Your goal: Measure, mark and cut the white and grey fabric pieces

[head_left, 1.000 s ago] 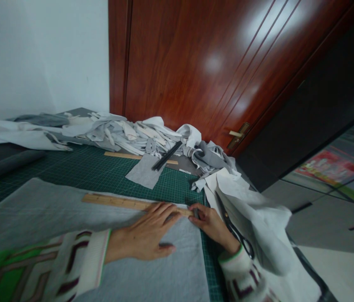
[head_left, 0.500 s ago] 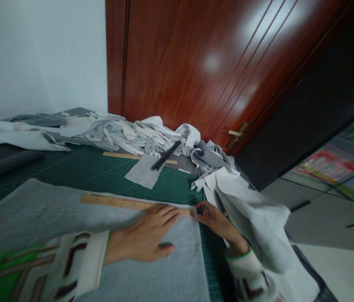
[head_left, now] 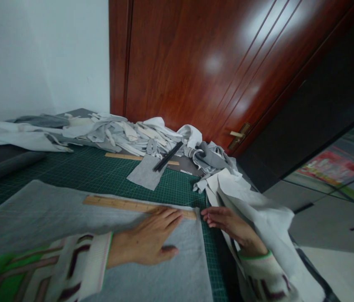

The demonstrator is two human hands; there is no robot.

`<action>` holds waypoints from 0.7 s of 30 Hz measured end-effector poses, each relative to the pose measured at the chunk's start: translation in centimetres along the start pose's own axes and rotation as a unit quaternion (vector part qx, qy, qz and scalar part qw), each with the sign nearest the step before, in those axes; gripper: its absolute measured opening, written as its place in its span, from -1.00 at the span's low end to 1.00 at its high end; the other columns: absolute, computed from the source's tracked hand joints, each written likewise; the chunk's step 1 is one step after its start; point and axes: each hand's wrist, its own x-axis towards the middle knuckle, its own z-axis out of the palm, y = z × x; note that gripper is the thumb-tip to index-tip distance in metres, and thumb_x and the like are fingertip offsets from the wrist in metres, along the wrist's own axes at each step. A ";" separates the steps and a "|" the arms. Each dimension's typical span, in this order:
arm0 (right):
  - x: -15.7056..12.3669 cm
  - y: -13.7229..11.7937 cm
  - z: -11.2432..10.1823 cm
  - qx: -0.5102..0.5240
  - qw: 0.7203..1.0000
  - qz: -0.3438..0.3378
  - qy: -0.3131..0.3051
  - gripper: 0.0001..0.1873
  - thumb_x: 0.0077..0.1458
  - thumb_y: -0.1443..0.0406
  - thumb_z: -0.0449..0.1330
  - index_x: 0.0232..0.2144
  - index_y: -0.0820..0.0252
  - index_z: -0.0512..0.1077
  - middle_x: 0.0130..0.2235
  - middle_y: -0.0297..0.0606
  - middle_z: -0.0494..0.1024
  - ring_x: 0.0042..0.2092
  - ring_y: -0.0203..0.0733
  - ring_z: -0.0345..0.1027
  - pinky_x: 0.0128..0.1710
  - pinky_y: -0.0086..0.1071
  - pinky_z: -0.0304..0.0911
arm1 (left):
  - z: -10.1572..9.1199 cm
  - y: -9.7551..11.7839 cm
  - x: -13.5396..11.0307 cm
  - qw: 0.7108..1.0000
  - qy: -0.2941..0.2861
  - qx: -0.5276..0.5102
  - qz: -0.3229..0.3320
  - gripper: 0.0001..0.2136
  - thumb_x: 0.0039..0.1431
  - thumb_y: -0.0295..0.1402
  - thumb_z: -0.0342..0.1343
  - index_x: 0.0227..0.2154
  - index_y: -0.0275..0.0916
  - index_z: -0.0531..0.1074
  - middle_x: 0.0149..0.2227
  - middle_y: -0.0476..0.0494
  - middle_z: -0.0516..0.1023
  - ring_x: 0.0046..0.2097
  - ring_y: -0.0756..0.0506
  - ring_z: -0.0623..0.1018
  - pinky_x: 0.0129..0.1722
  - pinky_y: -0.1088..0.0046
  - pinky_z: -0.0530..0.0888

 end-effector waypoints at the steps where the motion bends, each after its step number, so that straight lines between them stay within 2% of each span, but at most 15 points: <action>1: 0.0 -0.2 0.0 0.018 1.000 0.016 -0.009 -0.56 -0.04 0.01 0.31 -0.25 0.26 0.58 -0.34 -0.05 0.64 -0.31 -0.09 0.55 -0.25 -0.22 0.48 | 0.1 0.0 0.0 1.000 0.004 -0.001 0.000 -0.30 0.19 -0.22 0.17 0.32 -0.44 0.13 0.38 -0.47 0.15 0.38 -0.36 0.16 0.33 0.01 0.18; 3: 0.3 -0.6 0.0 0.045 0.998 0.041 -0.016 -0.50 -0.06 -0.01 0.33 -0.20 0.25 0.55 -0.28 -0.03 0.66 -0.23 -0.04 0.58 -0.15 -0.19 0.48 | 0.4 -0.1 0.0 1.000 0.017 -0.006 -0.001 -0.31 0.19 -0.22 0.16 0.31 -0.41 0.13 0.37 -0.47 0.16 0.38 -0.36 0.17 0.32 0.01 0.20; 5: 0.8 -0.9 0.2 0.046 0.998 0.048 -0.006 -0.50 -0.10 -0.04 0.35 -0.25 0.23 0.52 -0.26 -0.02 0.67 -0.18 -0.01 0.59 -0.14 -0.18 0.47 | 0.7 -0.1 0.0 1.000 0.019 -0.012 -0.005 -0.30 0.19 -0.22 0.15 0.32 -0.42 0.11 0.37 -0.48 0.15 0.38 -0.37 0.16 0.32 0.00 0.20; 7: 1.6 -1.3 0.6 0.028 0.999 0.045 -0.006 -0.50 -0.13 -0.07 0.36 -0.33 0.22 0.50 -0.29 -0.06 0.67 -0.19 -0.01 0.59 -0.18 -0.20 0.47 | 1.0 -0.1 0.0 1.000 0.005 -0.020 -0.012 -0.30 0.21 -0.21 0.14 0.32 -0.45 0.09 0.38 -0.51 0.12 0.39 -0.40 0.13 0.32 -0.03 0.19; 9: 2.4 -1.9 1.1 -0.003 0.999 0.027 -0.020 -0.53 -0.13 -0.07 0.35 -0.40 0.21 0.50 -0.37 -0.14 0.66 -0.28 -0.05 0.58 -0.26 -0.24 0.46 | 1.2 0.0 0.0 1.000 -0.008 -0.015 -0.018 -0.30 0.23 -0.20 0.13 0.32 -0.48 0.08 0.39 -0.51 0.09 0.39 -0.41 0.10 0.32 -0.02 0.19; 14: 4.0 -3.5 3.5 -0.130 0.987 -0.084 -0.053 -0.80 0.12 0.21 0.22 -0.49 0.17 0.48 -0.53 -0.34 0.52 -0.45 -0.27 0.37 -0.39 -0.39 0.24 | 1.1 0.3 0.0 1.000 0.000 0.005 -0.013 -0.32 0.25 -0.19 0.12 0.32 -0.48 0.11 0.39 -0.49 0.10 0.40 -0.40 0.10 0.34 0.02 0.18; 17: 4.5 -3.8 5.3 -0.211 0.963 -0.157 -0.056 -0.84 0.16 0.38 0.18 -0.47 0.18 0.48 -0.47 -0.34 0.48 -0.39 -0.27 0.32 -0.34 -0.39 0.14 | 1.0 0.3 0.0 1.000 0.014 -0.013 -0.008 -0.31 0.22 -0.22 0.16 0.30 -0.54 0.14 0.36 -0.56 0.15 0.38 -0.43 0.14 0.33 0.00 0.21; 21: 4.8 -3.2 6.9 -0.290 0.929 -0.220 -0.070 -0.82 0.21 0.45 0.16 -0.42 0.22 0.49 -0.36 -0.25 0.51 -0.28 -0.20 0.35 -0.23 -0.36 0.15 | 1.3 0.3 0.0 1.000 0.025 -0.007 0.000 -0.32 0.25 -0.18 0.11 0.29 -0.55 0.14 0.36 -0.57 0.14 0.38 -0.43 0.14 0.30 -0.02 0.25</action>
